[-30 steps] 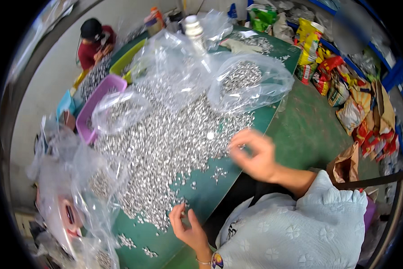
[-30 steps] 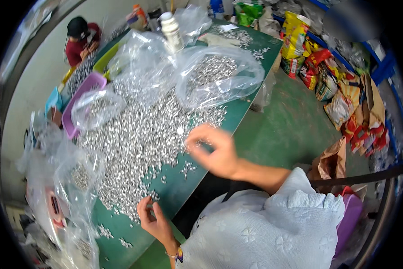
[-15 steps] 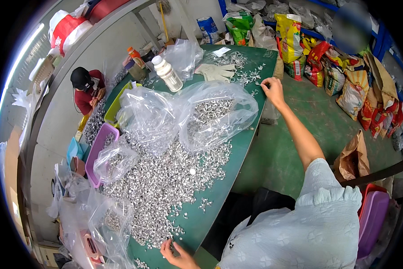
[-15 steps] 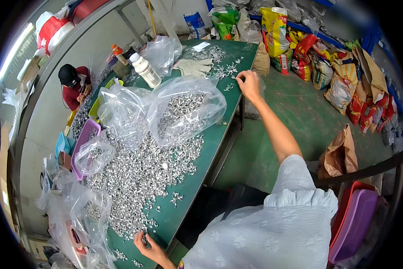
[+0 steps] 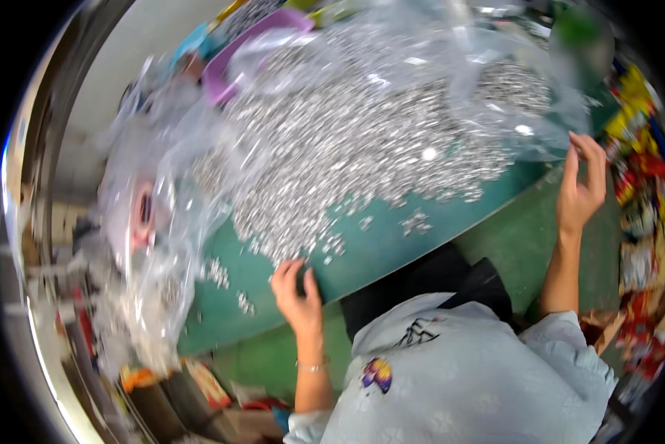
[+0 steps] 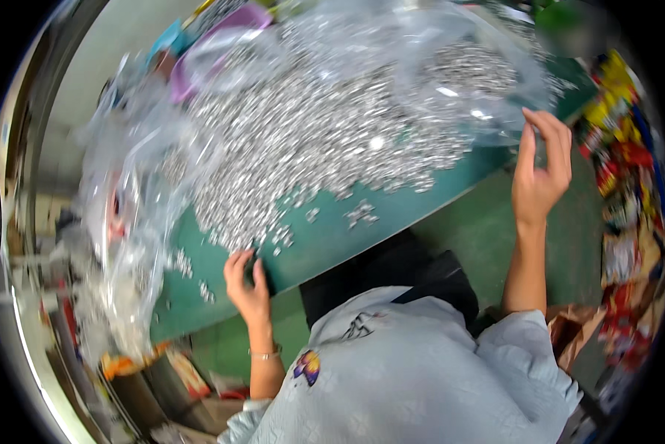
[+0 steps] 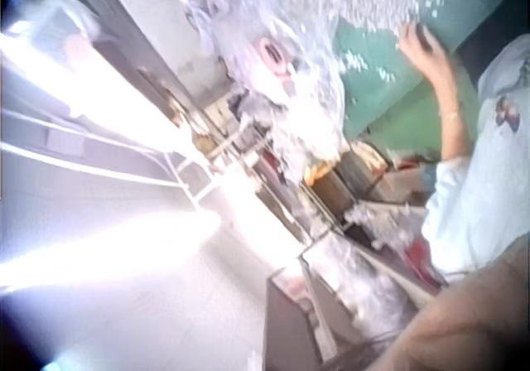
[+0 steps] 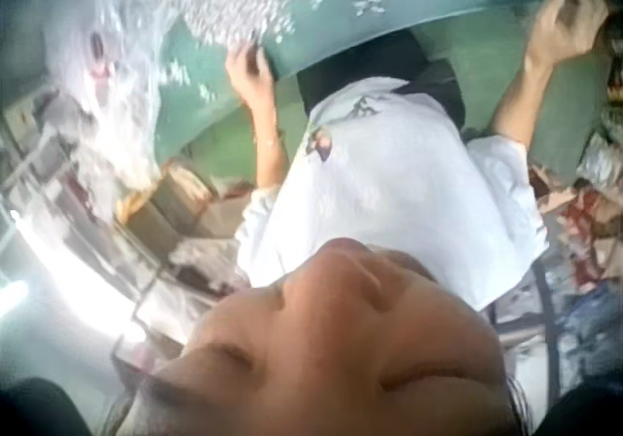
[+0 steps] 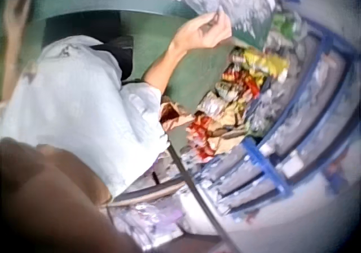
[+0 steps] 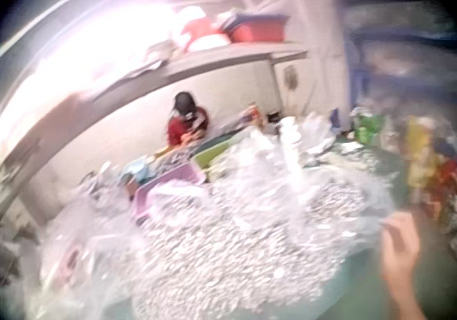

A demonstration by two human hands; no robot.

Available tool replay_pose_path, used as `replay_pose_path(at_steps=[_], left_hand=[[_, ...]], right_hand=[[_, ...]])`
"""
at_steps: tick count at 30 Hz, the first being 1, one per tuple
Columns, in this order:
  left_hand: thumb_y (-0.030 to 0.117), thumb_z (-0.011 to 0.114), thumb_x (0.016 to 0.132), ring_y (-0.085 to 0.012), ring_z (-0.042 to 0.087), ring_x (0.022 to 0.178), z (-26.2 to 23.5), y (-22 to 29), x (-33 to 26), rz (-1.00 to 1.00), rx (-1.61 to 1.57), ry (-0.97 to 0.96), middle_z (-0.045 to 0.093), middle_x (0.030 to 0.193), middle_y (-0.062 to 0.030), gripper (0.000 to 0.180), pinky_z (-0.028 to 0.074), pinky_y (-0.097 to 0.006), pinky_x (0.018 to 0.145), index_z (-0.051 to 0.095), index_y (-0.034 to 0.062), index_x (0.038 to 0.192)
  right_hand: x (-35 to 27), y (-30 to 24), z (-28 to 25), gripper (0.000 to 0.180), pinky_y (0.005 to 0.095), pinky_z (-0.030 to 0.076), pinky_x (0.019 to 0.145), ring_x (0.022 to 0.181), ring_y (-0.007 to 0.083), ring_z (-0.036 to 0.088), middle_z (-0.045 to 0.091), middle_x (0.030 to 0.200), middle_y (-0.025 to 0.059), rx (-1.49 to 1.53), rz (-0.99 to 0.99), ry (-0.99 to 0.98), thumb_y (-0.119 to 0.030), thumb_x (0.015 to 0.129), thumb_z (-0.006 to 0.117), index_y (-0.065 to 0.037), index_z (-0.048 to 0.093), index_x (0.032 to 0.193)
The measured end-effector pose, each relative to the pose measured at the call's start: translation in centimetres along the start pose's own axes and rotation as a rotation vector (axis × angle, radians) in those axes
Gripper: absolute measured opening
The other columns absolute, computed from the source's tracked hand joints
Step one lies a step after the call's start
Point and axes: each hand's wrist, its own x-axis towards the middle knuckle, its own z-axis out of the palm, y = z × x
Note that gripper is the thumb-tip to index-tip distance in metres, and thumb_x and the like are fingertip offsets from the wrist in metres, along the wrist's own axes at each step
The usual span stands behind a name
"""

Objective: The person is sorting small metal components by hand on a green workbench, picking them up from a pile and placing them into smaller groups.

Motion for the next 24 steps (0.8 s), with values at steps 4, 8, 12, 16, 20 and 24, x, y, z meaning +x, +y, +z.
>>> replay_pose_path(at_steps=[4, 8, 12, 16, 20, 24], left_hand=[[-0.003, 0.072, 0.076, -0.0306, 0.057, 0.103, 0.1, 0.1, 0.0, -0.009, 0.008, -0.027, 0.061, 0.11, -0.0112, 0.03, 0.042, -0.038, 0.094, 0.065, 0.0033, 0.105], [0.003, 0.076, 0.075, -0.028, 0.053, 0.104, -0.1, 0.8, 0.0, -0.027, 0.01, -0.058, 0.057, 0.112, -0.0089, 0.037, 0.039, -0.038, 0.089, 0.064, 0.0049, 0.109], [0.006, 0.079, 0.071, -0.0256, 0.052, 0.098, 0.3, 1.6, -0.1, -0.059, 0.007, -0.148, 0.056, 0.106, -0.0074, 0.038, 0.038, -0.038, 0.087, 0.065, 0.007, 0.106], [0.006, 0.076, 0.075, -0.0256, 0.052, 0.096, 1.5, 1.2, 0.3, -0.007, 0.069, -0.139, 0.055, 0.102, -0.0068, 0.026, 0.037, -0.038, 0.083, 0.065, 0.0075, 0.098], [0.004, 0.074, 0.077, -0.0261, 0.052, 0.096, 1.4, -0.1, 1.7, -0.124, 0.147, 0.014, 0.054, 0.1, -0.0062, 0.021, 0.037, -0.039, 0.083, 0.064, 0.0071, 0.095], [0.002, 0.074, 0.077, -0.0271, 0.051, 0.097, 0.8, 1.2, 1.9, -0.128, -0.001, -0.001, 0.055, 0.106, -0.0072, 0.027, 0.037, -0.038, 0.084, 0.065, 0.0083, 0.103]], right_hand=[[-3.3, -8.6, 3.4, 0.025, 0.0335, 0.044, 0.091, 0.099, 0.0261, 0.058, 0.061, 0.108, 0.0138, 0.298, 0.06, -0.067, 0.008, 0.082, 0.063, 0.004, 0.062, 0.107], [-5.3, -15.0, 8.3, 0.029, 0.0388, 0.044, 0.084, 0.094, 0.0281, 0.058, 0.062, 0.102, 0.0082, 0.569, -0.299, -0.899, -0.006, 0.072, 0.075, -0.003, 0.066, 0.1], [-9.0, -18.2, 11.1, 0.03, 0.0375, 0.041, 0.083, 0.098, 0.0276, 0.055, 0.06, 0.103, 0.007, 0.478, -0.415, -1.098, -0.008, 0.076, 0.073, -0.004, 0.064, 0.105], [-10.7, -17.0, 13.5, 0.019, 0.0386, 0.045, 0.078, 0.09, 0.0293, 0.058, 0.06, 0.1, 0.0103, 0.531, -0.335, -1.125, -0.005, 0.079, 0.07, -0.002, 0.063, 0.097], [-9.4, -16.4, 14.7, 0.015, 0.0375, 0.05, 0.071, 0.079, 0.0313, 0.06, 0.059, 0.098, 0.0147, 0.662, -0.079, -1.093, 0.002, 0.083, 0.065, 0.001, 0.062, 0.097], [-8.4, -15.5, 14.4, 0.02, 0.038, 0.049, 0.076, 0.086, 0.0312, 0.059, 0.06, 0.099, 0.0136, 0.522, -0.086, -0.967, 0.001, 0.08, 0.067, -0.001, 0.063, 0.1]])
